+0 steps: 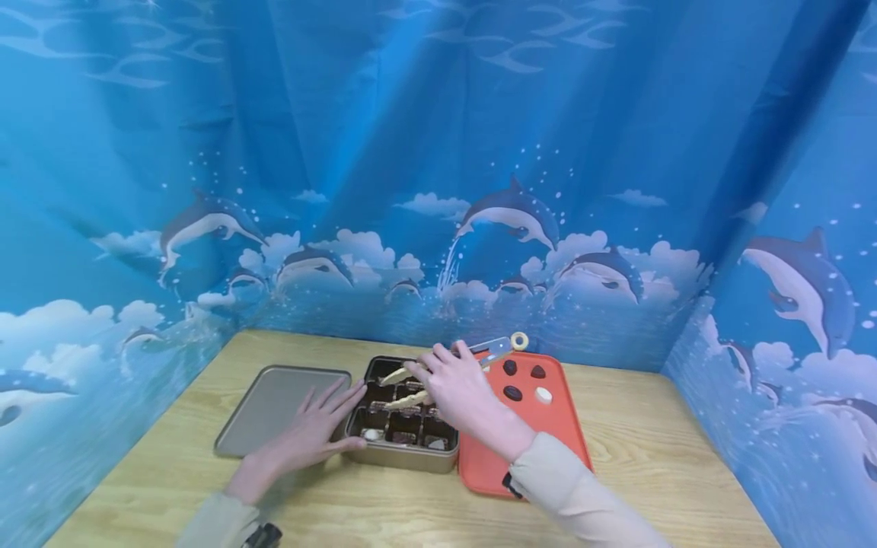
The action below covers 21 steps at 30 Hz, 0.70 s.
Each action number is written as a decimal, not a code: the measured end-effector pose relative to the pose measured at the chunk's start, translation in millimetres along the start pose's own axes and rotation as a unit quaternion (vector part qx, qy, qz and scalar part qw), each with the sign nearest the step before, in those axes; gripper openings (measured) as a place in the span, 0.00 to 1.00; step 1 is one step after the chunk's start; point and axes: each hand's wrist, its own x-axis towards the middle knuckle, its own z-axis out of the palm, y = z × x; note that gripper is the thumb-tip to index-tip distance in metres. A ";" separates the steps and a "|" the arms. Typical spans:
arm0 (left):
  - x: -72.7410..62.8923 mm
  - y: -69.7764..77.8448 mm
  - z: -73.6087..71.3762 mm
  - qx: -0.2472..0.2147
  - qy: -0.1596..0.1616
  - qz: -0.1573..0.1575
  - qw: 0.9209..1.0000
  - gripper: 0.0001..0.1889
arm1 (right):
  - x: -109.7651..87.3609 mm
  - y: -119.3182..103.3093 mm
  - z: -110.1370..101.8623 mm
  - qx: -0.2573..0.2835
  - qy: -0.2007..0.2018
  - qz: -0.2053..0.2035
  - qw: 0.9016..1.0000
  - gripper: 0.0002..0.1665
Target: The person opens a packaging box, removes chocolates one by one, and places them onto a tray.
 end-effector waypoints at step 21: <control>3.5 0.1 0.3 -0.013 -0.014 -0.028 0.999 0.52 | 63.1 -59.5 10.4 -0.119 -0.068 -0.156 0.978 0.20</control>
